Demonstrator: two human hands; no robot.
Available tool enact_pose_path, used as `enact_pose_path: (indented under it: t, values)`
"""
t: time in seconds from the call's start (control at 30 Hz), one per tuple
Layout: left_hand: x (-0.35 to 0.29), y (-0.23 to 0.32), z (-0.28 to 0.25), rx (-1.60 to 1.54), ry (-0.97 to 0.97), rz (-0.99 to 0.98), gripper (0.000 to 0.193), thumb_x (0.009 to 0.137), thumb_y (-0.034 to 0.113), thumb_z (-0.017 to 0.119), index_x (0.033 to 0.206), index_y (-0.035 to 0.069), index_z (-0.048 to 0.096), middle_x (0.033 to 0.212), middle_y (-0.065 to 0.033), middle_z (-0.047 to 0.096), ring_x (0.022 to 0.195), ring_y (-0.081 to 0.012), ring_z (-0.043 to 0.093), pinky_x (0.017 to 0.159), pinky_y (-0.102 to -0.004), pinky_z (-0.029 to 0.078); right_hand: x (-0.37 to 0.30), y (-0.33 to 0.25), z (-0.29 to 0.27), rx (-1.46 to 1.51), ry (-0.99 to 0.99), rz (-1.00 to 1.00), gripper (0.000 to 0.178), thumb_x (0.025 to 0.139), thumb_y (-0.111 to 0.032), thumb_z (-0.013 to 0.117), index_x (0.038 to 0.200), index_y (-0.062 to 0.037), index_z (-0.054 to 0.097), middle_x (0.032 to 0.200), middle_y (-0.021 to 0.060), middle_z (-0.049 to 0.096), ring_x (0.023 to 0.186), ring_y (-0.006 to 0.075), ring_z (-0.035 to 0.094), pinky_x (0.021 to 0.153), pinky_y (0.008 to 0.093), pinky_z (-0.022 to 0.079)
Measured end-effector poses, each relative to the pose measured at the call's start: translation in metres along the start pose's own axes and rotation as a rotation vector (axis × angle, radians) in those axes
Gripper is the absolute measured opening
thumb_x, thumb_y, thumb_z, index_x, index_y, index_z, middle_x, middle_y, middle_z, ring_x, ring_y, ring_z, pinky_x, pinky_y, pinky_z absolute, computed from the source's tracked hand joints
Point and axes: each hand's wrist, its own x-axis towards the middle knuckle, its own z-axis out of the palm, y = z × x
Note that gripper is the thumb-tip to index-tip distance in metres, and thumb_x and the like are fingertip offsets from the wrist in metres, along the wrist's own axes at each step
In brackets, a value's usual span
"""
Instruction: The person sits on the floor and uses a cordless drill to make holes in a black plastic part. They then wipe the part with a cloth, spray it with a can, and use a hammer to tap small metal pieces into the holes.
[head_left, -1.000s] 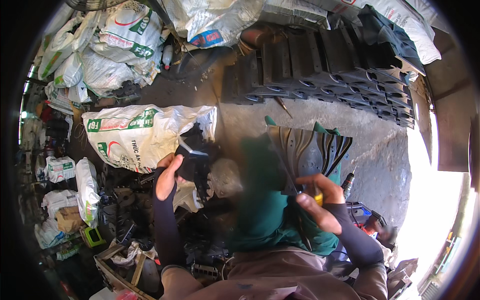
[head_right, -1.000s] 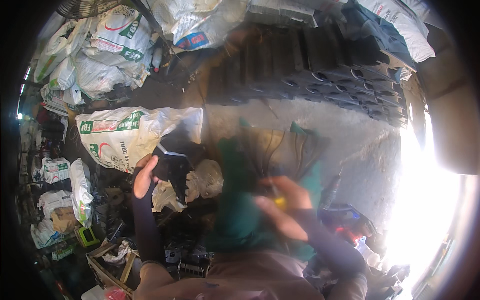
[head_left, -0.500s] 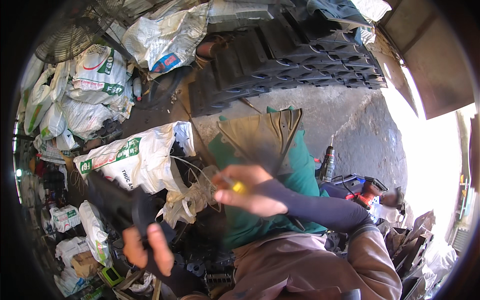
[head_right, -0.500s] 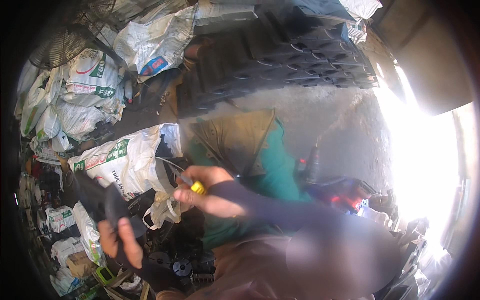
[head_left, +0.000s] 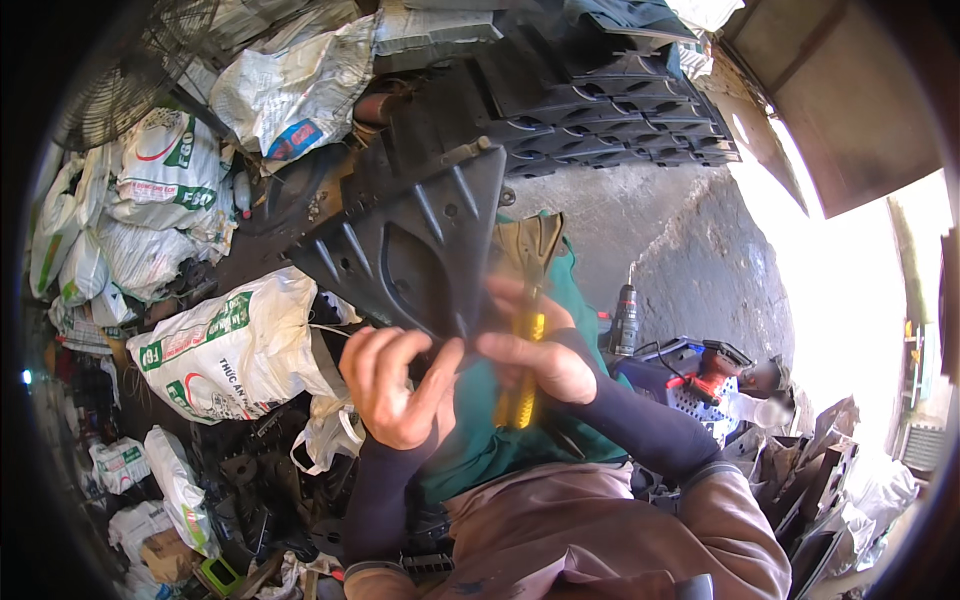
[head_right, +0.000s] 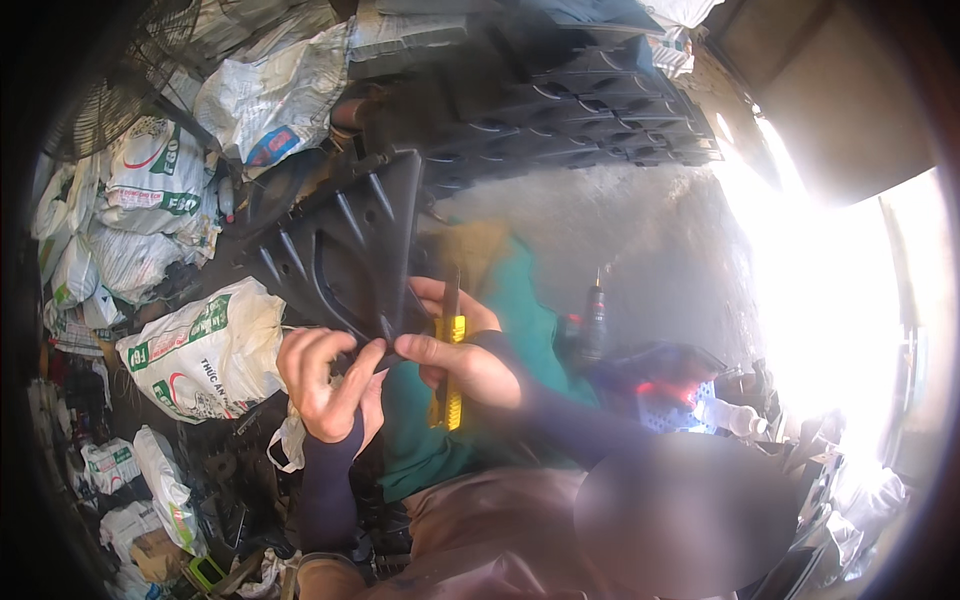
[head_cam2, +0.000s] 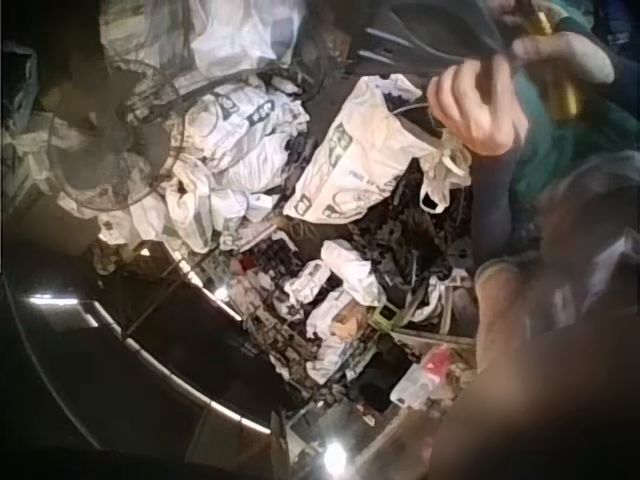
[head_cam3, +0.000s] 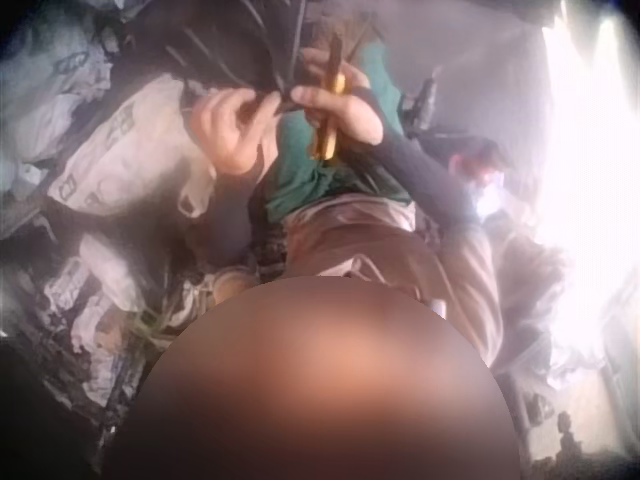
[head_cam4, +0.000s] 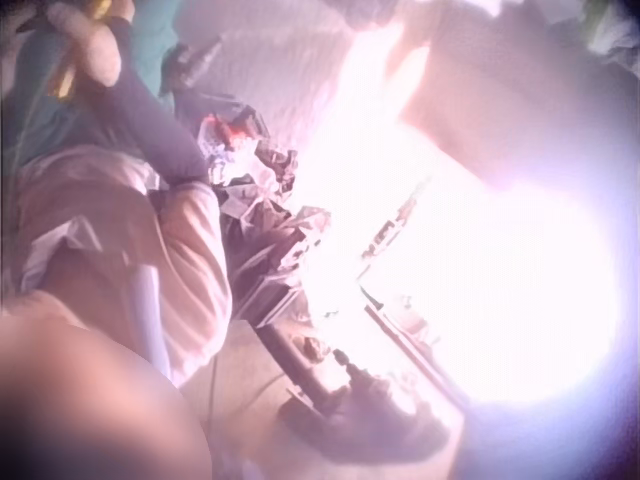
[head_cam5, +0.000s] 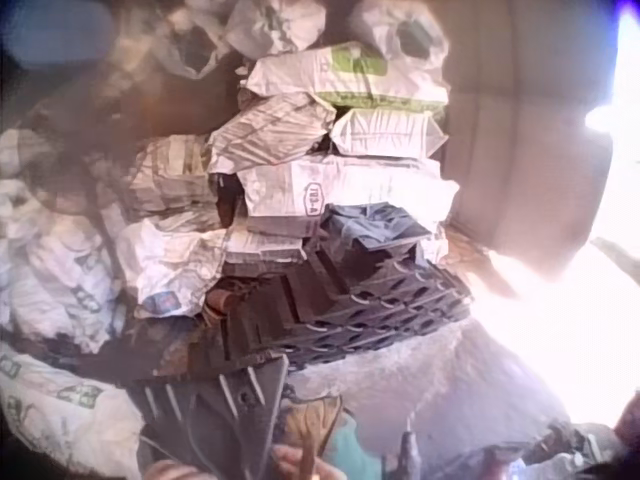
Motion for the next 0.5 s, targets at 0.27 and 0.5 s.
enact_pose_path:
  t: [0.27, 0.5]
  values:
    - [0.007, -0.018, 0.051, -1.033, 0.725, -0.707, 0.087, 0.092, 0.064, 0.051, 0.144, -0.004, 0.035, 0.151, -0.0175, 0.034, 0.135, -0.0287, 0.040, 0.113, -0.0437, 0.029, 0.003, 0.011, -0.002, -0.074, -0.053, -0.057, 0.069, 0.087, -0.017, 0.074, 0.145, -0.0013, 0.040, 0.132, 0.0150, 0.057, 0.086, 0.0168, 0.060, 0.074, 0.0326, 0.049]
    - [0.002, -0.052, 0.031, -1.544, 0.683, -1.067, 0.066, 0.098, 0.052, 0.052, 0.144, 0.005, 0.041, 0.143, -0.0108, 0.045, 0.124, -0.0235, 0.048, 0.106, -0.0399, 0.038, 0.011, 0.012, -0.013, -0.743, -0.162, -0.478, 0.076, 0.085, -0.035, 0.076, 0.144, -0.0021, 0.040, 0.125, 0.0221, 0.059, 0.115, 0.0319, 0.059, 0.092, 0.0423, 0.049]
